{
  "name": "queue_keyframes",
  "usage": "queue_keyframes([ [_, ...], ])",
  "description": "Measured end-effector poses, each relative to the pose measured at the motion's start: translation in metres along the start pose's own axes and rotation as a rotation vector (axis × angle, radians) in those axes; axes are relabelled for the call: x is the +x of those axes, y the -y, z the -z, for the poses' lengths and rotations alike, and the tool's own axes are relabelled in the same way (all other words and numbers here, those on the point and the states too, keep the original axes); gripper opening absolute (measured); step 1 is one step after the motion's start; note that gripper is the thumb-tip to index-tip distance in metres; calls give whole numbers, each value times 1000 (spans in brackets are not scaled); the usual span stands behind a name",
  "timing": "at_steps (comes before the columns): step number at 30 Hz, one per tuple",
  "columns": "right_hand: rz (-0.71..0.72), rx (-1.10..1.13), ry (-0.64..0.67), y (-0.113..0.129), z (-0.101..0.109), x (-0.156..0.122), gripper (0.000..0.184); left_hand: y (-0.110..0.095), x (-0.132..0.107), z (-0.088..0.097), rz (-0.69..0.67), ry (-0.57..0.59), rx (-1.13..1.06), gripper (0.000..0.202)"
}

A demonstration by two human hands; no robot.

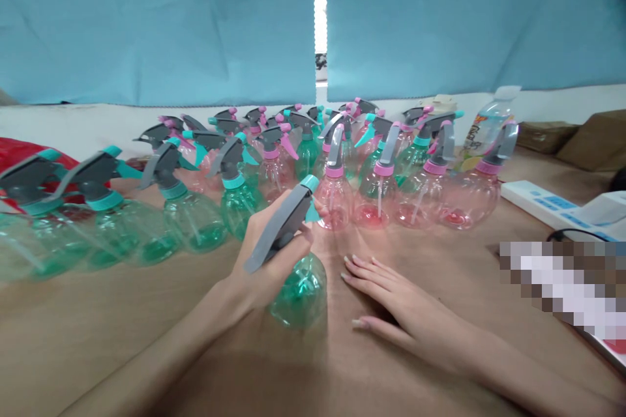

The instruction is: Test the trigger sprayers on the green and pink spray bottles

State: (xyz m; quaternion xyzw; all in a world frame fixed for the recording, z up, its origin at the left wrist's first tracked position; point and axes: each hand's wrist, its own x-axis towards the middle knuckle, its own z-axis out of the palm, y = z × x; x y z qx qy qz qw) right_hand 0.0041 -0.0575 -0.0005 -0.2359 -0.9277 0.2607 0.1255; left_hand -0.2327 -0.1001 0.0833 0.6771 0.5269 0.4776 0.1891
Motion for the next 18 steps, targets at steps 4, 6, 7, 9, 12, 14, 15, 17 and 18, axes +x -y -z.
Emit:
queue_keyframes([
  [4, 2, -14, -1, 1, 1, 1, 60, -3, 1, -3, 16, -39, 11, 15],
  [6, 2, -22, -1, 2, 1, 1, 60, -3, 1, -4, 13, -59, 34, 14],
  [7, 6, -23, 0, 2, 2, 2, 61, -3, 1, -5, 13, -63, 36, 15],
  [9, 15, -26, 0, 4, 3, 3, 62, -3, 1, -5, 14, -68, 23, 19],
  [12, 10, -31, -16, 9, 8, 6, 59, -2, 1, -6, 14, -77, -4, 21],
  [14, 2, -31, -44, 14, 12, 8, 59, -2, 2, -8, 7, -91, -16, 18],
  [15, 5, -30, -60, 17, 14, 9, 60, -3, 2, -9, 5, -95, -23, 18],
  [17, 24, -29, -99, 24, 17, 13, 66, -6, 1, -11, 5, -108, -27, 22],
  [18, 36, -27, -122, 28, 18, 15, 70, -8, 0, -12, 10, -116, -21, 26],
])
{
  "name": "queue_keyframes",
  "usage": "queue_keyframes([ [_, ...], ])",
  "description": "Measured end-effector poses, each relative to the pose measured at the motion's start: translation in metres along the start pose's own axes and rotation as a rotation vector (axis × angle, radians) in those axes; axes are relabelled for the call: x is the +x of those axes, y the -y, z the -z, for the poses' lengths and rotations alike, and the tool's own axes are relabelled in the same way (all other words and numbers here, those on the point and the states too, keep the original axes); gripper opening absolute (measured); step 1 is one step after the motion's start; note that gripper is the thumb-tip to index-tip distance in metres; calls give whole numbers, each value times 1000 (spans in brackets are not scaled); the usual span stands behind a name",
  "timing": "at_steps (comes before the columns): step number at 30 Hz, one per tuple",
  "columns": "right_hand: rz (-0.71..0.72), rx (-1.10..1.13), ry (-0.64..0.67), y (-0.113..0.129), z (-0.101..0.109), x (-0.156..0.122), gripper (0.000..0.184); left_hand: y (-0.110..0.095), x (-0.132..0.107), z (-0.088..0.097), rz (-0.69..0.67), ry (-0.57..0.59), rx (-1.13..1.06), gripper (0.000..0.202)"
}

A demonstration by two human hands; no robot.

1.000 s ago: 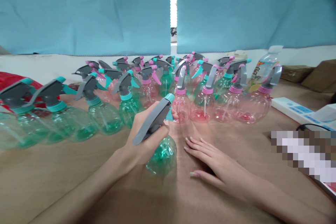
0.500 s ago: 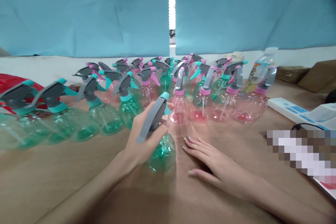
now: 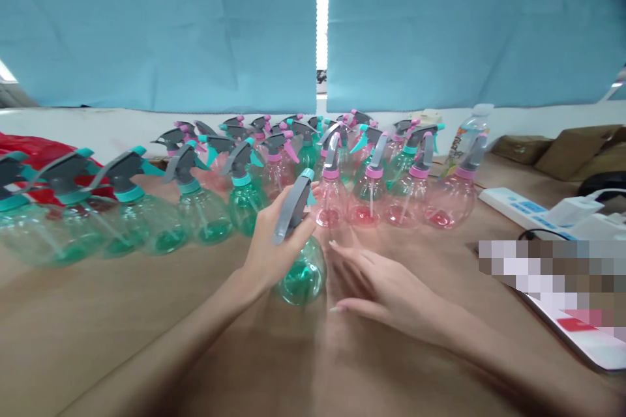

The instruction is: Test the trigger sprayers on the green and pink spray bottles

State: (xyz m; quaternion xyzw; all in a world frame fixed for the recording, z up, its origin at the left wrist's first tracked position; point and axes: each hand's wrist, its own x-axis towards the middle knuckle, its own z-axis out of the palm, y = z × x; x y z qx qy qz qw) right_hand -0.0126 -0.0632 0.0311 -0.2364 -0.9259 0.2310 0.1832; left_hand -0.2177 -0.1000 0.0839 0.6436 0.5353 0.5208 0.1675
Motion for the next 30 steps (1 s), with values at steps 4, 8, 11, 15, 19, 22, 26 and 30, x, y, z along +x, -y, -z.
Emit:
queue_keyframes([
  [4, 26, 17, -119, 17, -3, 11, 81, -7, -6, -3, 19, -21, 19, 35],
  [8, 40, 59, -255, 36, -11, 23, 70, -8, -11, -1, 14, -24, 32, 38],
  [11, 19, 65, -306, 47, -15, 32, 59, -10, -14, 2, 41, 10, 41, 43],
  [15, 25, 68, -297, 54, -16, 41, 49, -10, -20, 10, 82, 66, 118, 64],
  [19, -12, -2, -279, 52, -16, 50, 47, 12, -41, 25, 94, 77, 100, 78],
  [22, -54, -139, -280, 47, -13, 60, 53, 41, -62, 41, 120, 49, 192, 70],
  [26, -113, -303, -280, 42, -9, 80, 62, 67, -78, 59, 200, 41, 319, 45],
  [30, -183, -370, -246, 38, -6, 100, 64, 71, -81, 66, 90, 126, 437, 27],
])
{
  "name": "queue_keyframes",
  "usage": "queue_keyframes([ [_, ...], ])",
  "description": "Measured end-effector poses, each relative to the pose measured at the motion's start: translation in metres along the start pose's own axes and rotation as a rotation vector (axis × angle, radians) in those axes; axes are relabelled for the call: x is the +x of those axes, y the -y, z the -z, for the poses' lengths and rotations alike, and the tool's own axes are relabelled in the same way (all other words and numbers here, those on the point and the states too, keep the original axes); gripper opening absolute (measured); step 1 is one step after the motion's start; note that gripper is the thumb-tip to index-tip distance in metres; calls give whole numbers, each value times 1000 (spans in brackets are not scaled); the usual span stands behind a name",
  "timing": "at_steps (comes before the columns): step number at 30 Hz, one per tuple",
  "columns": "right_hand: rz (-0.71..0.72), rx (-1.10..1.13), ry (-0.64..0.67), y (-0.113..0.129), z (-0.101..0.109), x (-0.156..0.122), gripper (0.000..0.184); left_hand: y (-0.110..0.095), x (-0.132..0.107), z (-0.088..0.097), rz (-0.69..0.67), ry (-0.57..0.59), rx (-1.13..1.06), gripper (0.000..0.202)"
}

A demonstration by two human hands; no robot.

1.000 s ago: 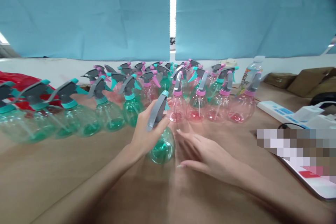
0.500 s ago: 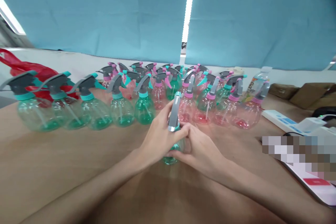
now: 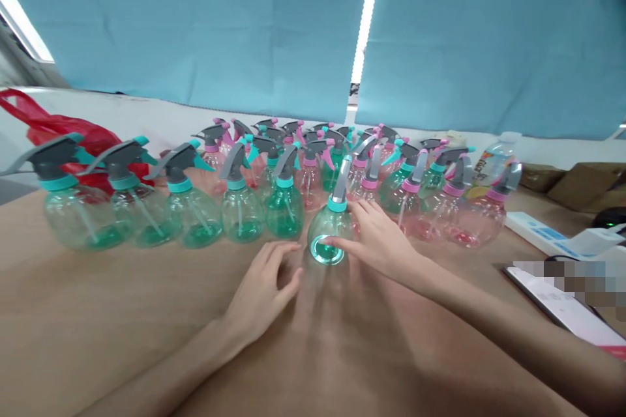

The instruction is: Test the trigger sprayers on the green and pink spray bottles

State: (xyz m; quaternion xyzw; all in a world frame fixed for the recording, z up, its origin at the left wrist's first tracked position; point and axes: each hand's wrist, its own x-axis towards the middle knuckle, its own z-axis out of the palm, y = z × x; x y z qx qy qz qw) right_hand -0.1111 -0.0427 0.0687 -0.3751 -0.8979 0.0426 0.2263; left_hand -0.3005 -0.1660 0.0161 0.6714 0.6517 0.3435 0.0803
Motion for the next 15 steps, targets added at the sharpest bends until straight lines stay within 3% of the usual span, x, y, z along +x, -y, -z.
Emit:
queue_keyframes([
  [7, -96, -83, 42, 6, -5, 28, 63, -3, -1, -3, -157, 182, 189, 31],
  [15, -174, -188, 79, 12, -5, 46, 52, -6, -1, -1, -126, 313, 308, 42],
])
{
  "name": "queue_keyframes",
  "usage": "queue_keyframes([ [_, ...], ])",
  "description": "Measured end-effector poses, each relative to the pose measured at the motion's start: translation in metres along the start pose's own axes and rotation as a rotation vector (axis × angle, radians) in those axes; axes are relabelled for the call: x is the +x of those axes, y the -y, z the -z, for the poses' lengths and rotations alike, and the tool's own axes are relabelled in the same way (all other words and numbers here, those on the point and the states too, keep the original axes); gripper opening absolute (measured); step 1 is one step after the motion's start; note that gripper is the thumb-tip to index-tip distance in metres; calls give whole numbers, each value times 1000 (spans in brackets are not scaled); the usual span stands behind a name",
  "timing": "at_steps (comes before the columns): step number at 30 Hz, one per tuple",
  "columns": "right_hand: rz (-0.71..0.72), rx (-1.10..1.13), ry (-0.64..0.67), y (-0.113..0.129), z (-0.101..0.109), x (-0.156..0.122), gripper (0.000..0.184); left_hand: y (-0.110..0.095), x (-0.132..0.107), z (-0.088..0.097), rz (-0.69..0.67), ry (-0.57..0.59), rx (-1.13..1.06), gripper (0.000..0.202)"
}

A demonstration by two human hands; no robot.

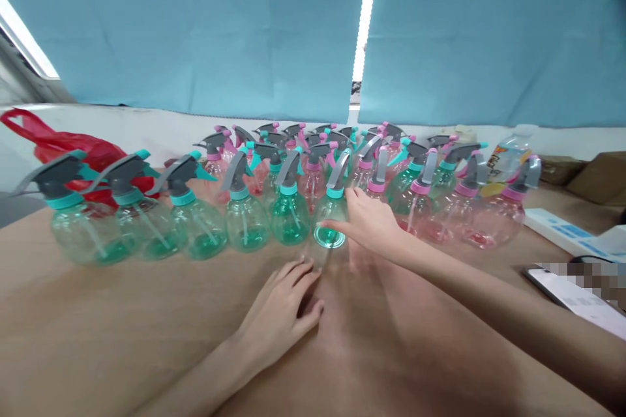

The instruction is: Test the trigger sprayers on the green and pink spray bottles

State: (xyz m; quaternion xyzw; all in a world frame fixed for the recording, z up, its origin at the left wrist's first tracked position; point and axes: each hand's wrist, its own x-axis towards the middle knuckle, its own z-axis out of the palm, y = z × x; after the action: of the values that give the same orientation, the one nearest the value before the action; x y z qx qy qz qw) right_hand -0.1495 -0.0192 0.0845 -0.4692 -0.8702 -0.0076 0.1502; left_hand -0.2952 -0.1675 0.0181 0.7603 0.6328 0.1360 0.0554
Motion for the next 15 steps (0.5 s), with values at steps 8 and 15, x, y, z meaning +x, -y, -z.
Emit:
queue_keyframes([
  [8, -52, -15, 6, 3, -2, 8, 60, 0, 0, -1, -19, 6, 32, 42],
  [15, 10, 55, -10, -3, 6, -15, 76, -2, 2, 1, -15, 10, 53, 42],
])
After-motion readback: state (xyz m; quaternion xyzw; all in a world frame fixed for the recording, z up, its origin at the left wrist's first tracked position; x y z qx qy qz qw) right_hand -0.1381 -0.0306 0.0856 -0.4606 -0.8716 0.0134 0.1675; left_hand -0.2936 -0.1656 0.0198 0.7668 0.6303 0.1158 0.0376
